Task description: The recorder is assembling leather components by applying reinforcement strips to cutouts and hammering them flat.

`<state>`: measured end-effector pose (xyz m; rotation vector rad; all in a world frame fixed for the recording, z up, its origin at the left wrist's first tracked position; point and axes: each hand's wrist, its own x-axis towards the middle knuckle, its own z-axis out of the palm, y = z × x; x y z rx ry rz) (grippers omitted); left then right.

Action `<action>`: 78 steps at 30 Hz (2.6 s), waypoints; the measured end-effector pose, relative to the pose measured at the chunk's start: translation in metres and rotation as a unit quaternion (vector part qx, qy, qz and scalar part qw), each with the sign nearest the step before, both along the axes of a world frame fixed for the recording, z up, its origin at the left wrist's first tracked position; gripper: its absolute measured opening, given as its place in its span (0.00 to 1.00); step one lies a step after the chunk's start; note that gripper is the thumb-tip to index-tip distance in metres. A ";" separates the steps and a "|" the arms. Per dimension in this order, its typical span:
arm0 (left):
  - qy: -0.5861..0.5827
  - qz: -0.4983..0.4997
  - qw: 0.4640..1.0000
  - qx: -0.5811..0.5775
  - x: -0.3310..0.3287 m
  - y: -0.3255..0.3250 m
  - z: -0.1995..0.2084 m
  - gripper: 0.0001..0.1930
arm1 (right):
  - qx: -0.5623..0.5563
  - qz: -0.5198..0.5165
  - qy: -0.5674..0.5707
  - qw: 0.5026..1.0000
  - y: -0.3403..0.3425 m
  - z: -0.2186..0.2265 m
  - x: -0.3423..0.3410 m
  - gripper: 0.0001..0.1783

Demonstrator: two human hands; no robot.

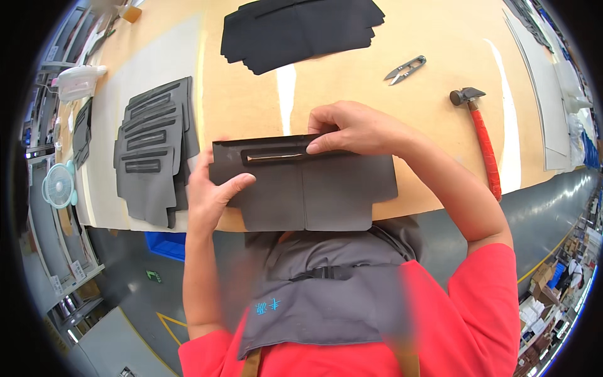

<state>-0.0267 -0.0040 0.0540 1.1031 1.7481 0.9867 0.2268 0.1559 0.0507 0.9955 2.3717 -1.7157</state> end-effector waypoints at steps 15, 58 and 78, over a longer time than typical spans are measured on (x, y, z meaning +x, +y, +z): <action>-0.287 -0.001 0.931 -0.226 0.002 0.025 0.002 0.26 | 0.268 -0.021 0.131 0.954 -0.043 -0.010 -0.021 0.11; -0.010 -0.008 0.987 -0.157 0.016 0.043 -0.014 0.09 | 0.486 0.122 0.210 0.840 -0.042 -0.059 -0.025 0.25; 0.018 -0.023 0.987 -0.157 0.019 0.046 -0.019 0.09 | 0.524 0.146 0.212 0.812 -0.042 -0.057 -0.023 0.26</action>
